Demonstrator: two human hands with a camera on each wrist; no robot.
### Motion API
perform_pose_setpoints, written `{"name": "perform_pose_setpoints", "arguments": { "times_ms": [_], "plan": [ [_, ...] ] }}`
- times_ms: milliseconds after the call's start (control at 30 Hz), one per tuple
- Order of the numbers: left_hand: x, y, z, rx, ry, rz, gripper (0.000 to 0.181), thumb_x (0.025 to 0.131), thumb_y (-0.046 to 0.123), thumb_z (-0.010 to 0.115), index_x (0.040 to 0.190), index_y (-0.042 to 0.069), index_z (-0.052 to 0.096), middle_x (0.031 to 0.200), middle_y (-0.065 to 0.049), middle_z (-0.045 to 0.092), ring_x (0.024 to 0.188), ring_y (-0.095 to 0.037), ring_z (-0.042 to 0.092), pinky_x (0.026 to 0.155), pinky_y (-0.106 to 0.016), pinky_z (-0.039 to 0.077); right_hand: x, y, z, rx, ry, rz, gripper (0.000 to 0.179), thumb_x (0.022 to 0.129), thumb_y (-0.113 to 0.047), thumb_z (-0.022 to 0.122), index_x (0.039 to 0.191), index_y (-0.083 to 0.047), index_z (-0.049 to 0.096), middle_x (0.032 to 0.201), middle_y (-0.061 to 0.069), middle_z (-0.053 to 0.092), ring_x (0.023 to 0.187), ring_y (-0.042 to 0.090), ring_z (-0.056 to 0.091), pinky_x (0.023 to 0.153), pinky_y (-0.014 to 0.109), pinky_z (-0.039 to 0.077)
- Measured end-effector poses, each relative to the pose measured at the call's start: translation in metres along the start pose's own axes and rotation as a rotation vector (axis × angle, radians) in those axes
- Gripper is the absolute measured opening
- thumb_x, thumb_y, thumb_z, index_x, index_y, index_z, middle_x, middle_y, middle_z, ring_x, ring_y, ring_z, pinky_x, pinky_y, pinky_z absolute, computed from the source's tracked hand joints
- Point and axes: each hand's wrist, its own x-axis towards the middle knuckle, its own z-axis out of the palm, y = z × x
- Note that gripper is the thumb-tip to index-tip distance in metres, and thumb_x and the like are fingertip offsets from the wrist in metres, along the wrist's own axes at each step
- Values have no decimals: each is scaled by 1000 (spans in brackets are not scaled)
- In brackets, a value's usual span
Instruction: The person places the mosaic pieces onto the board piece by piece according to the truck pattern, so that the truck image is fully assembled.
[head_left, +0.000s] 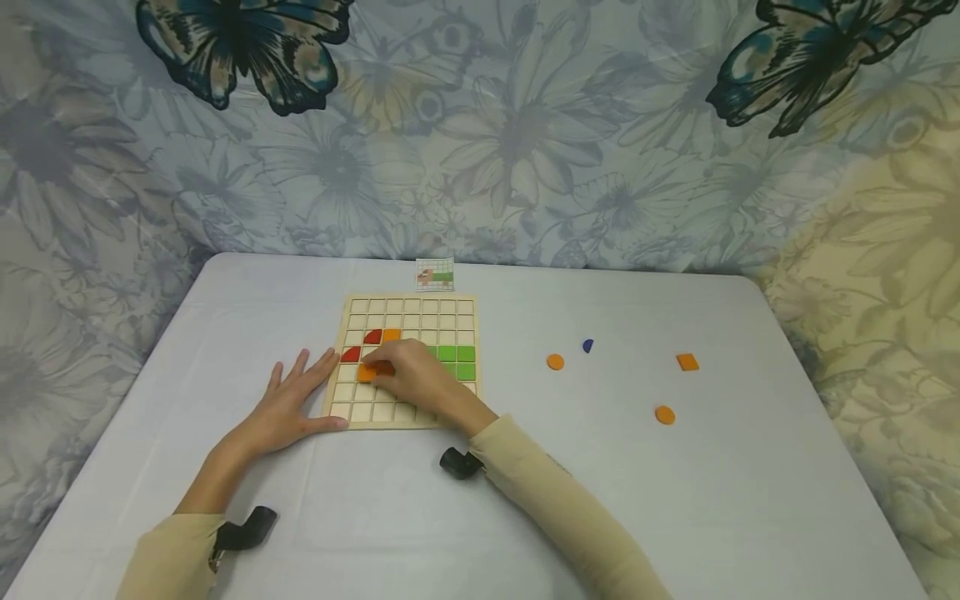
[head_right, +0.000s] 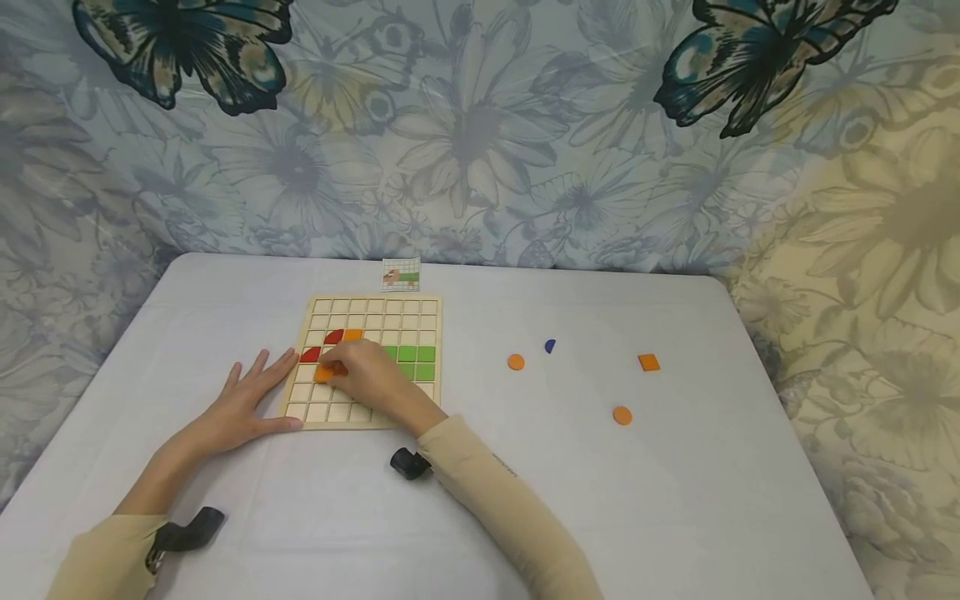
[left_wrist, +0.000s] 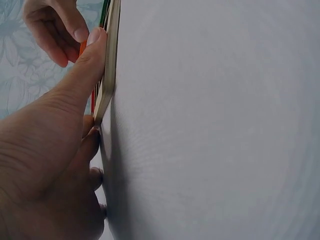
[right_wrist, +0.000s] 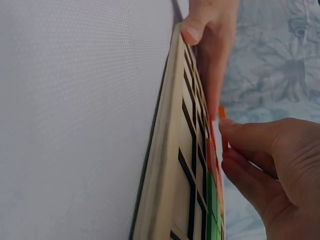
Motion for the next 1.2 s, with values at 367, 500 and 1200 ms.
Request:
{"name": "perform_pose_setpoints", "arguments": {
  "times_ms": [367, 500, 1200],
  "plan": [
    [0, 0, 0, -3, 2, -2, 108, 76, 53, 78, 156, 8, 23, 162, -15, 19, 148, -44, -1, 114, -60, -14, 8, 0, 7, -78, -5, 30, 29, 88, -10, 74, 117, -7, 73, 110, -1, 72, 95, 6, 63, 87, 14, 48],
    [1, 1, -1, 1, 0, -2, 108, 76, 53, 78, 156, 7, 23, 162, -16, 19, 148, -44, -1, 114, -61, -14, 10, 0, 8, -117, -7, 23, 29, 88, -12, 74, 117, -8, 72, 111, -1, 72, 96, 7, 63, 88, 15, 48],
    [2, 0, 1, 8, 3, -10, 108, 75, 54, 78, 156, 7, 23, 161, -16, 19, 148, -45, -1, 114, -61, -14, -5, 6, -11, -54, 48, -5, 28, 88, -13, 74, 116, -6, 72, 113, 2, 72, 108, 14, 66, 95, 20, 48]
  ]
}}
